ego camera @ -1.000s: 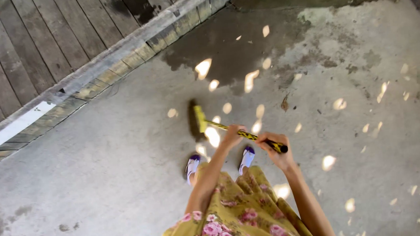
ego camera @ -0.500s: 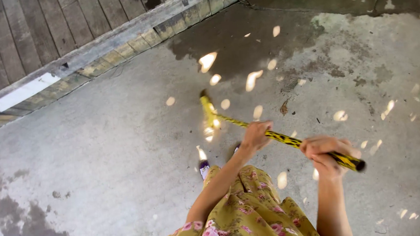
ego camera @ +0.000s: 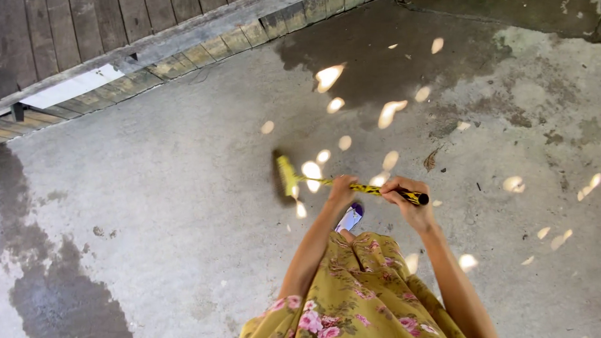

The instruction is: The person sweeps a concrete floor with a yellow broom, moving debris and leaves toward a metal gate. The person walks around the area, sweeping along edges and open floor space.

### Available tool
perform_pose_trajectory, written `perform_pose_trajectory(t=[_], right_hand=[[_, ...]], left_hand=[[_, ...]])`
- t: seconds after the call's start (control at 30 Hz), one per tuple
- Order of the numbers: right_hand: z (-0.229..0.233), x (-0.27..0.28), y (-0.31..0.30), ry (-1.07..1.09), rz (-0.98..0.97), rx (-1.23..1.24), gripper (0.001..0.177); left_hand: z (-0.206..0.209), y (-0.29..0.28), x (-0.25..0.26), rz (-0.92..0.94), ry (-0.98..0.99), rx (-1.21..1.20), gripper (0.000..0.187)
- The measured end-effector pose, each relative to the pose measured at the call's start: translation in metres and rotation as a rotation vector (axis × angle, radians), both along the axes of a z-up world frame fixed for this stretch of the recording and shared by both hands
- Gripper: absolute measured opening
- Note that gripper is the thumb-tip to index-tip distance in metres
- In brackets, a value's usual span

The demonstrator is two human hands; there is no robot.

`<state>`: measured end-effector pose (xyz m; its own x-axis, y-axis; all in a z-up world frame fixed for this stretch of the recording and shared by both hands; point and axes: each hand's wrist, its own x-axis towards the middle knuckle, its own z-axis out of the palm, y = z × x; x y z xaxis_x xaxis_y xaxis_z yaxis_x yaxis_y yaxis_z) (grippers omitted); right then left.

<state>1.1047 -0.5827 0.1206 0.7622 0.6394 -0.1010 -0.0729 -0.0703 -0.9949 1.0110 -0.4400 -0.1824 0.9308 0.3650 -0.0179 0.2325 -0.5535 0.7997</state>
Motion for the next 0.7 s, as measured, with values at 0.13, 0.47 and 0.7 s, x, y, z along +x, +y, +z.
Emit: perform_pose_trajectory(t=[0.13, 0.47, 0.7], right_hand=[[-0.017, 0.007, -0.023, -0.267, 0.089, 0.050, 0.014], [0.038, 0.008, -0.095, -0.434, -0.009, 0.550, 0.014], [-0.041, -0.075, -0.110, 0.108, -0.121, 0.245, 0.003]], left_hand=[[0.028, -0.033, 0.058, 0.009, -0.064, -0.304, 0.008], [0.156, -0.092, 0.036, -0.076, 0.056, -0.066, 0.020], [0.047, -0.081, -0.126, -0.041, 0.273, 0.179, 0.041]])
